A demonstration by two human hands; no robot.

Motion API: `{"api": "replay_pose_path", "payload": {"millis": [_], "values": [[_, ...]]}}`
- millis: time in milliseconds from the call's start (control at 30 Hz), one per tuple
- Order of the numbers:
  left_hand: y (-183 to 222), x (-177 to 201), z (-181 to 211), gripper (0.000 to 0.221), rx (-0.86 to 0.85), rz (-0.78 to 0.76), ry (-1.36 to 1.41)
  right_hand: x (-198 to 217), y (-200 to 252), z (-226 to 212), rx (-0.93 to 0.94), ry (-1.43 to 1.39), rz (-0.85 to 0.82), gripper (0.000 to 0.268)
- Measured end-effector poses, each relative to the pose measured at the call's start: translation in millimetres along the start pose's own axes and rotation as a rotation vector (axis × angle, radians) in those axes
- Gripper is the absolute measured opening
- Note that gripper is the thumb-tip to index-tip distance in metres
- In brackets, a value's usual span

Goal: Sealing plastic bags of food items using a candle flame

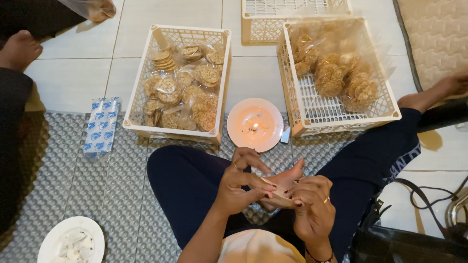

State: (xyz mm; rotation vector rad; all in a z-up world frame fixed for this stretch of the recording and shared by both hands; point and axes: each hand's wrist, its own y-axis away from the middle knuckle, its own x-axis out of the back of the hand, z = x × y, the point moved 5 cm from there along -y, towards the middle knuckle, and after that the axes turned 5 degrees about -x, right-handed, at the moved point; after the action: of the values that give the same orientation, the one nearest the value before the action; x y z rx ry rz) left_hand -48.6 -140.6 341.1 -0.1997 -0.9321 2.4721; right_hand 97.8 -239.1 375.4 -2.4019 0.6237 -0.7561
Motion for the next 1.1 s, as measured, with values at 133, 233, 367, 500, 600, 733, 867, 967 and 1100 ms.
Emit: {"api": "replay_pose_path", "payload": {"millis": [133, 233, 367, 500, 600, 733, 867, 967, 1100], "values": [[4, 2, -6, 0.116, 0.166, -0.128, 0.067, 1, -2, 0, -0.012, -0.021, 0.015, 0.033], [6, 7, -8, 0.095, 0.108, 0.018, 0.238, 0, -1, 3, -0.022, -0.027, 0.010, 0.033], [0, 10, -5, 0.021, 0.062, 0.033, 0.043, -1, -2, 1, 0.005, -0.024, -0.002, 0.034], [6, 12, -7, 0.012, 0.060, 0.094, -0.052, -2, 0, 3, 0.020, -0.005, -0.008, 0.035], [3, 10, -8, 0.036, 0.101, 0.007, 0.010, -2, -5, -2, 0.000, -0.008, 0.002, 0.036], [13, 5, -16, 0.106, 0.114, -0.017, 0.257, -2, -2, 1, -0.021, -0.019, -0.001, 0.035], [6, 3, -9, 0.045, 0.101, -0.026, 0.153, -3, -2, 3, -0.032, -0.021, -0.009, 0.035], [5, 3, -6, 0.023, 0.108, -0.007, 0.082, -4, 1, 7, -0.035, -0.011, -0.018, 0.034], [12, 3, -12, 0.014, 0.156, 0.068, 0.053, -6, 5, 16, -0.089, 0.020, -0.017, 0.030]]}}
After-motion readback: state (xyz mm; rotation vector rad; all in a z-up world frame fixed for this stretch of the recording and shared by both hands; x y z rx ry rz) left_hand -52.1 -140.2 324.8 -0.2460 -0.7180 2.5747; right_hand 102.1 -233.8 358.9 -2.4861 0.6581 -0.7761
